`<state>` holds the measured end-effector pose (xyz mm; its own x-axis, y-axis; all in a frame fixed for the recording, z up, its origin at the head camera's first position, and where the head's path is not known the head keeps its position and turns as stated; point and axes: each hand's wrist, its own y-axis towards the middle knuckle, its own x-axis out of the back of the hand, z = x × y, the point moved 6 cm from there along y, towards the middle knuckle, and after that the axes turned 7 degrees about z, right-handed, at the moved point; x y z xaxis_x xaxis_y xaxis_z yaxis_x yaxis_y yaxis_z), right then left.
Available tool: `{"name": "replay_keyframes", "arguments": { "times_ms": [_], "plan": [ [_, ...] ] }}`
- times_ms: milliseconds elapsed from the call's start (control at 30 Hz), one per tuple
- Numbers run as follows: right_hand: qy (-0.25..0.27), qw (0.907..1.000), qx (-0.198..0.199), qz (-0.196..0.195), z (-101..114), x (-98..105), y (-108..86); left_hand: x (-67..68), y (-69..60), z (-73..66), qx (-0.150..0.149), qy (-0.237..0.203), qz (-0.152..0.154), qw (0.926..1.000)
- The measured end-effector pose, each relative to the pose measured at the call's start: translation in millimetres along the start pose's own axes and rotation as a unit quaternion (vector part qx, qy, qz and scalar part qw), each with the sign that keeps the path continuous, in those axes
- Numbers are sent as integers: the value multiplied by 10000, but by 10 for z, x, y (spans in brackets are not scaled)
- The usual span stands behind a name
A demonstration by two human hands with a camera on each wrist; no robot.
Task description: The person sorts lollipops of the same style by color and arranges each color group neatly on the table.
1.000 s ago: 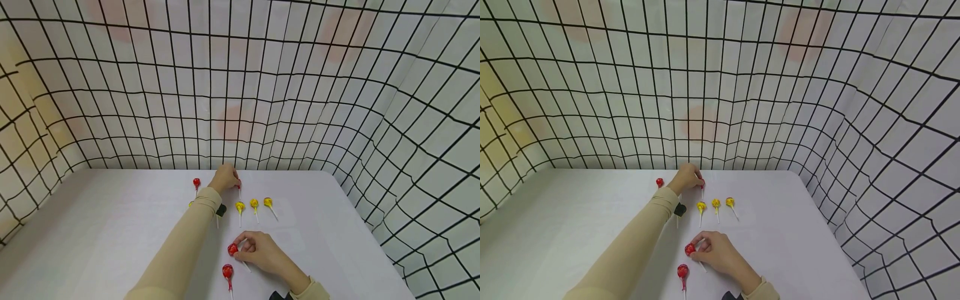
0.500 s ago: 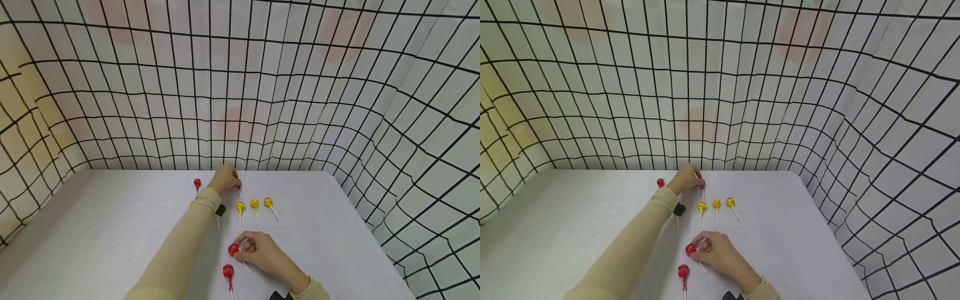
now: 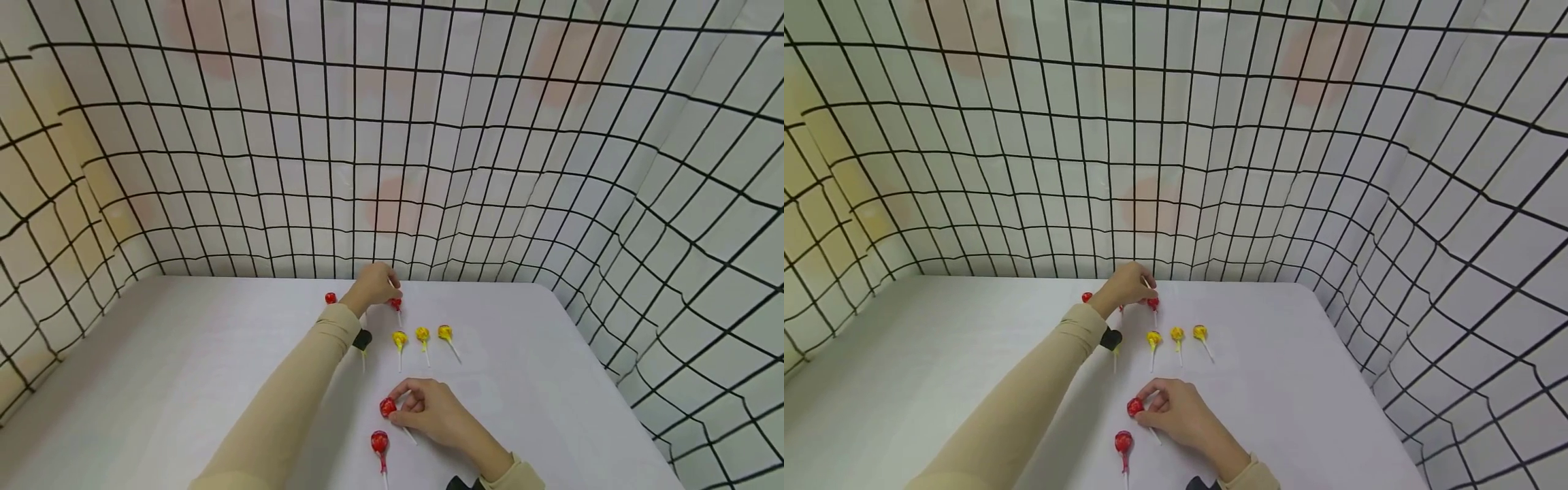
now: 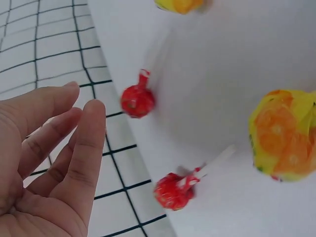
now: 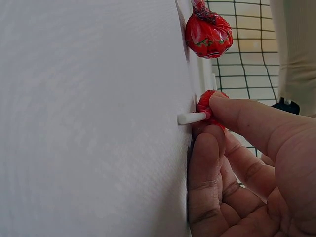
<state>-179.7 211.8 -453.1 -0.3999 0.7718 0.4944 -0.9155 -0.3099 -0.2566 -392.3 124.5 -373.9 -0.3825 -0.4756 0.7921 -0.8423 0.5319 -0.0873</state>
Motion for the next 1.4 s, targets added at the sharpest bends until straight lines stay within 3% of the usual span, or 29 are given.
{"name": "replay_keyframes", "arguments": {
  "times_ms": [200, 400, 733, 967, 1400],
  "plan": [
    [-64, 10000, -48, -15, -38, 6, 6, 14, -104, -41, -249, -373, 255, 9987],
    [-119, 9999, -42, -34, -54, 35, 0, 17, -299, -44, -484, -783, 539, 9943],
    [-86, 10000, -40, -26, -81, 39, 8, -75, -729, 94, -541, -1148, 714, 9893],
    [-92, 9999, 37, -68, -45, 58, -11, -174, -1039, 177, -807, -1303, 850, 9845],
    [-109, 9997, 204, -120, -22, 77, 1, -288, -1549, 298, -1020, -1420, 1068, 9788]
  ]
}}
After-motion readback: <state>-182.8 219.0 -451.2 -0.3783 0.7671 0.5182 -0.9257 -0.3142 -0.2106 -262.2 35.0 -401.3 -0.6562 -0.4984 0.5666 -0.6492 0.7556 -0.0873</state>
